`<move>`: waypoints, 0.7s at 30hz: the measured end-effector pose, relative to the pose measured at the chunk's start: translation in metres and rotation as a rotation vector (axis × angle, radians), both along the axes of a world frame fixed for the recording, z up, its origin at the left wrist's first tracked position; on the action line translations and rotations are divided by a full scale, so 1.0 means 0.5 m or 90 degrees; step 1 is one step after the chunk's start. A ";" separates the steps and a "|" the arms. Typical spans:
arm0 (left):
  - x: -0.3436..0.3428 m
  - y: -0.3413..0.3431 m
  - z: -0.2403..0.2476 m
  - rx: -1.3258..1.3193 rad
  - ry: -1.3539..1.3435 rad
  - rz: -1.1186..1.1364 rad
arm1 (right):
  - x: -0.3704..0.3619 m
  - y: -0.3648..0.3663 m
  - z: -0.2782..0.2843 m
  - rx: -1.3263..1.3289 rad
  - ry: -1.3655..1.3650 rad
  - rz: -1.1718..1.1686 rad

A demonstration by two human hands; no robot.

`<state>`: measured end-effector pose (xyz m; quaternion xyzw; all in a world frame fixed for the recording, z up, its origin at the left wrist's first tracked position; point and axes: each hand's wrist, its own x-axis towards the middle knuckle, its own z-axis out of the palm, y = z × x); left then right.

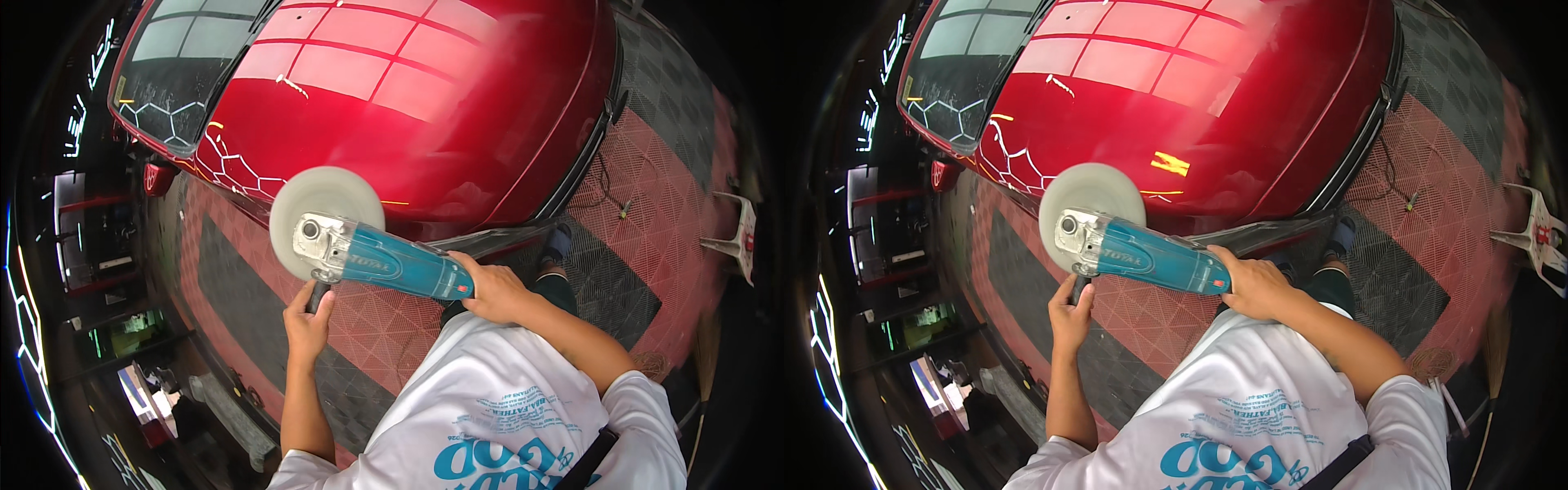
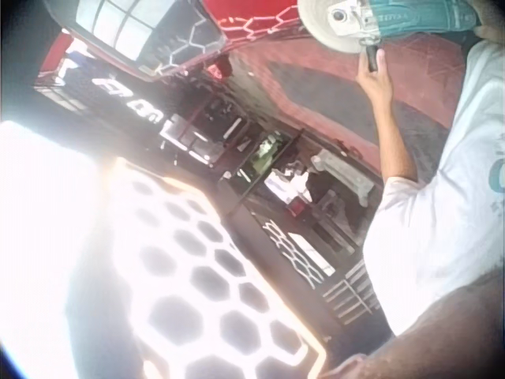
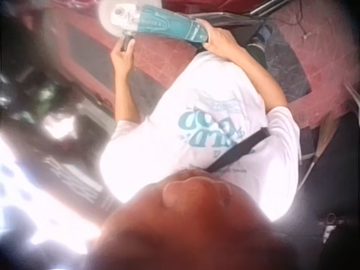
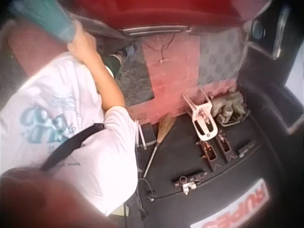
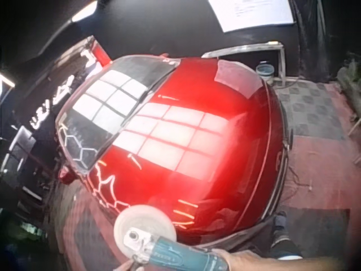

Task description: The person uses a rotary polisher with a white pad to polish the hood of a red car. They move the tool in overlapping circular motions across the surface, covering the center and edges of the hood.

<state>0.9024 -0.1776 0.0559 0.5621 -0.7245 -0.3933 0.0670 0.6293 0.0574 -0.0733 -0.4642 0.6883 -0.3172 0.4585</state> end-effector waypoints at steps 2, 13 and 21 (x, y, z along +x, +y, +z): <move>-0.002 0.006 -0.009 -0.051 0.043 -0.050 | -0.011 0.013 0.004 0.024 0.010 -0.001; -0.149 0.311 -0.178 0.036 0.072 -0.179 | -0.064 0.353 -0.161 0.089 0.002 -0.221; -0.107 0.189 -0.153 0.006 0.033 -0.113 | -0.086 0.216 -0.147 0.029 0.051 -0.161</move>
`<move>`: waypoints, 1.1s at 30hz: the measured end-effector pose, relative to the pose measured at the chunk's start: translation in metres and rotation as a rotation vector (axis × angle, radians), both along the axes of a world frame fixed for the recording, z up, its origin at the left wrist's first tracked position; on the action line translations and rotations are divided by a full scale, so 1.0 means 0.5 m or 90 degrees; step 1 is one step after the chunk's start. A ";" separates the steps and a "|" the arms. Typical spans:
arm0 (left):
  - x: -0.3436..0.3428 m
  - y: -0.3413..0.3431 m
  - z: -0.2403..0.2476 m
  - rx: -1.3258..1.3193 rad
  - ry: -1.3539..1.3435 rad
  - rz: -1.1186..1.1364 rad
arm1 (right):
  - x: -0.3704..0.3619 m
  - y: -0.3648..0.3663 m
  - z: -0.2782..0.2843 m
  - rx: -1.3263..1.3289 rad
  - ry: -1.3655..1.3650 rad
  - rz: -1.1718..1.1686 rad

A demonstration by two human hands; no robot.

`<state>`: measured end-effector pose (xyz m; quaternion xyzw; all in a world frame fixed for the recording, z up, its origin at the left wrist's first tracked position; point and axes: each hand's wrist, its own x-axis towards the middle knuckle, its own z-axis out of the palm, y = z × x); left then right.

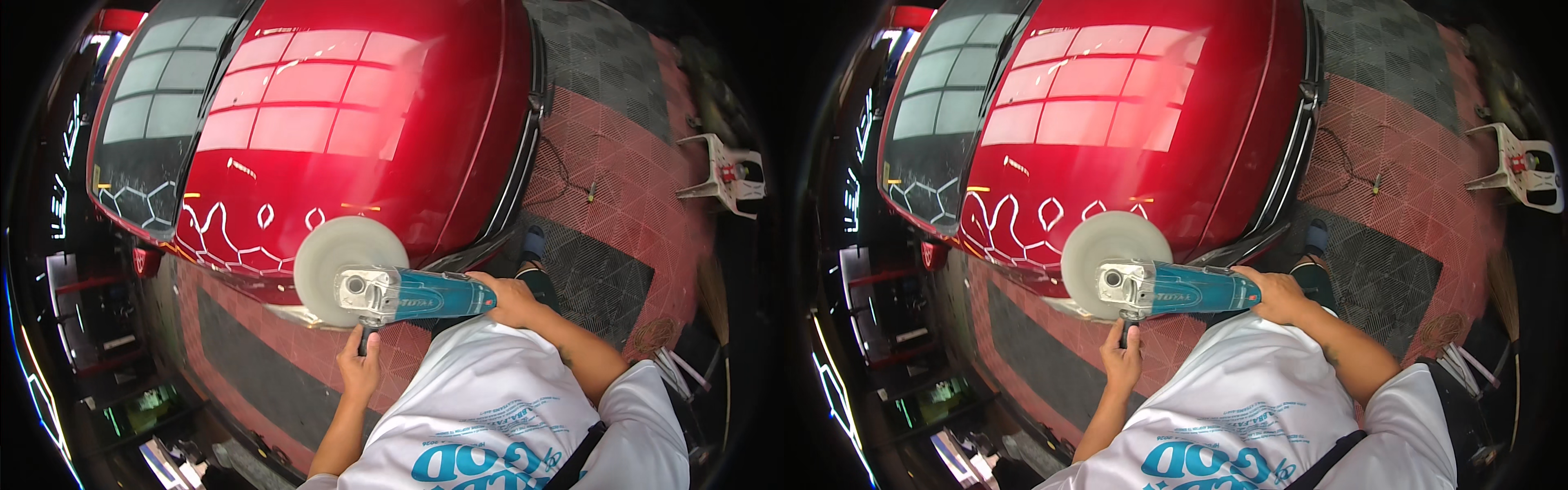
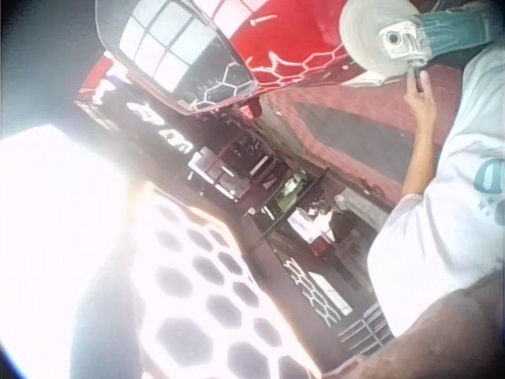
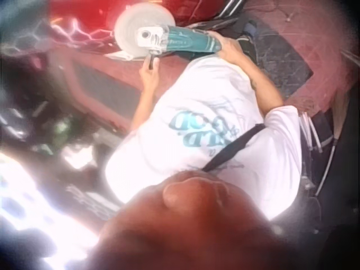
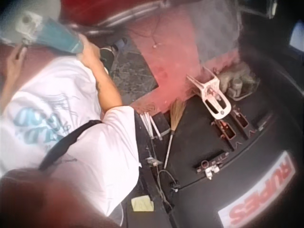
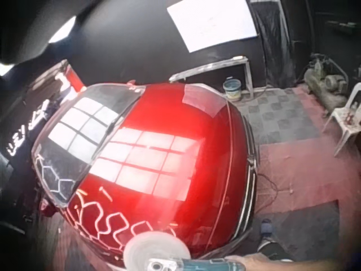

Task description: The person uses a rotary polisher with a white pad to polish the hood of a red car. They move the tool in overlapping circular motions across the surface, covering the center and edges of the hood.

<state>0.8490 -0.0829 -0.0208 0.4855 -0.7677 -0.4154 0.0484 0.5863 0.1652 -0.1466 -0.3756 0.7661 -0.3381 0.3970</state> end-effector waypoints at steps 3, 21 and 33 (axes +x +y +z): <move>-0.102 -0.003 0.009 -0.101 0.046 -0.096 | -0.049 0.005 0.008 0.050 -0.013 -0.074; -0.989 -0.016 0.037 -0.162 0.023 -0.374 | -0.680 0.127 -0.053 -0.096 -0.033 -0.297; -0.515 0.064 0.019 -0.070 0.017 -0.254 | -0.306 0.163 -0.030 -0.017 -0.016 -0.200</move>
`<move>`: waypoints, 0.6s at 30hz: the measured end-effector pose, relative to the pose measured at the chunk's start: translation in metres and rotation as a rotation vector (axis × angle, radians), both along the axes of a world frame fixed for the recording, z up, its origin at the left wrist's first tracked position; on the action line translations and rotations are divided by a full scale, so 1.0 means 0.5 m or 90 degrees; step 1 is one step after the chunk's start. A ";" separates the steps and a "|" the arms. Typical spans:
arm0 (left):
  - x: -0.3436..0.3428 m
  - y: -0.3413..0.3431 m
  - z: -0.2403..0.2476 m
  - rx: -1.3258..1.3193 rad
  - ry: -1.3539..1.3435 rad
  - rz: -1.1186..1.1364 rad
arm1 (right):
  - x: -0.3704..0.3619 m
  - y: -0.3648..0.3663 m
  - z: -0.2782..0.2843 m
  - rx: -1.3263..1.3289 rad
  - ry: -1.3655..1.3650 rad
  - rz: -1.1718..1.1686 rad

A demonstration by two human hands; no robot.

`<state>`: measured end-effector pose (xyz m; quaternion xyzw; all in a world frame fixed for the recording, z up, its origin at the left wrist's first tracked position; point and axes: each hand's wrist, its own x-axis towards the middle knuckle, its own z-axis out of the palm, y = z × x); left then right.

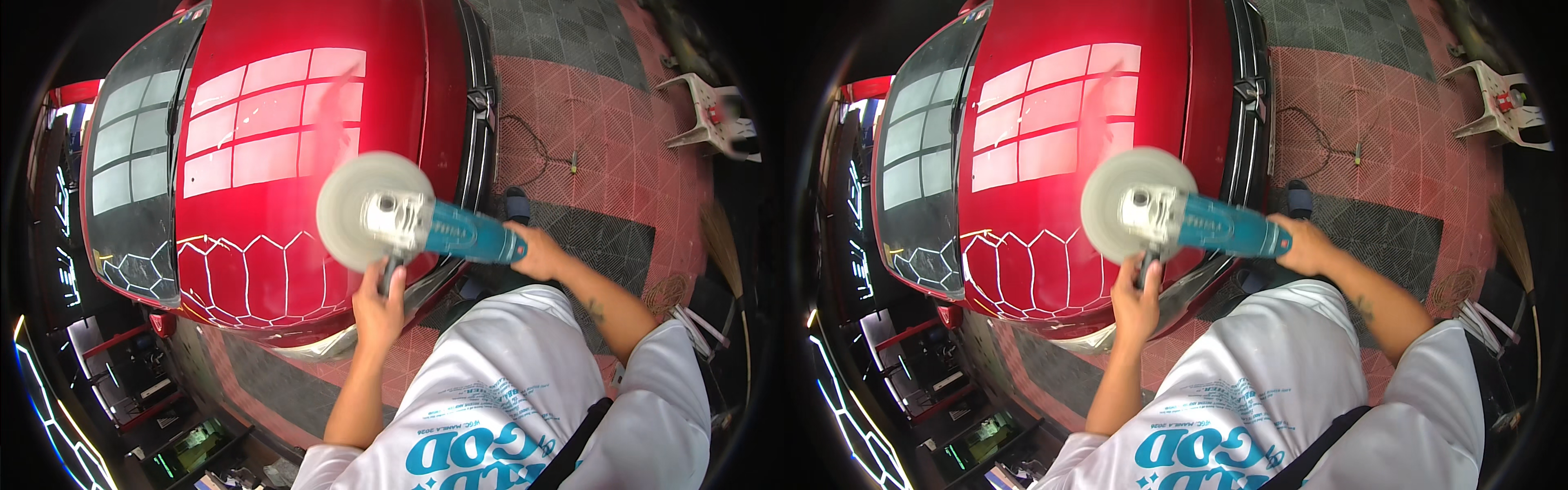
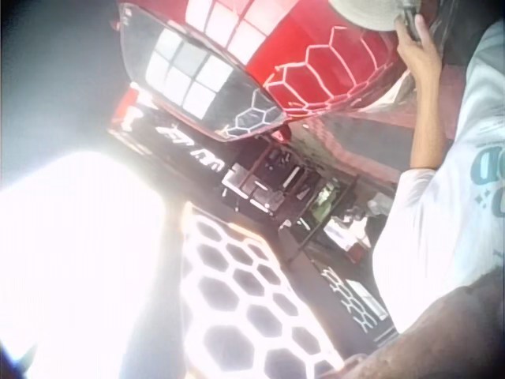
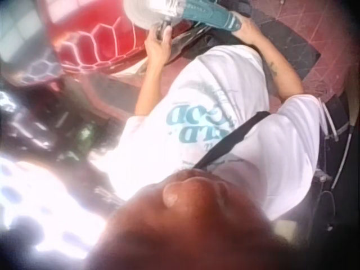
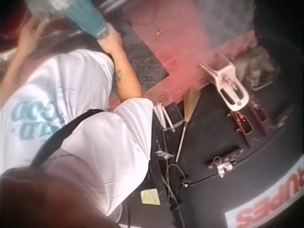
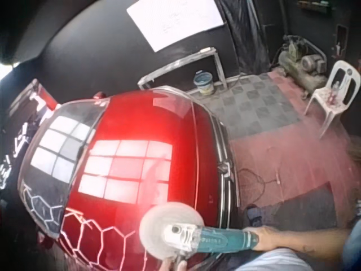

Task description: The person uses a rotary polisher with a white pad to polish the hood of a red car. They move the tool in overlapping circular motions across the surface, covering the center and edges of the hood.

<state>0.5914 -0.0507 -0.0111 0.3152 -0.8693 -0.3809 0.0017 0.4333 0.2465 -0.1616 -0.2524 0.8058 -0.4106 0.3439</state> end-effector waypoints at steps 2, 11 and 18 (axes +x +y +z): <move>0.119 0.000 -0.005 0.030 -0.005 0.057 | 0.097 -0.012 0.012 0.030 -0.033 0.007; 0.307 -0.064 -0.011 0.041 0.023 0.134 | 0.190 -0.037 0.033 -0.103 -0.012 0.144; -0.130 -0.147 0.071 0.116 -0.012 0.012 | -0.051 -0.030 0.160 -0.062 0.031 0.029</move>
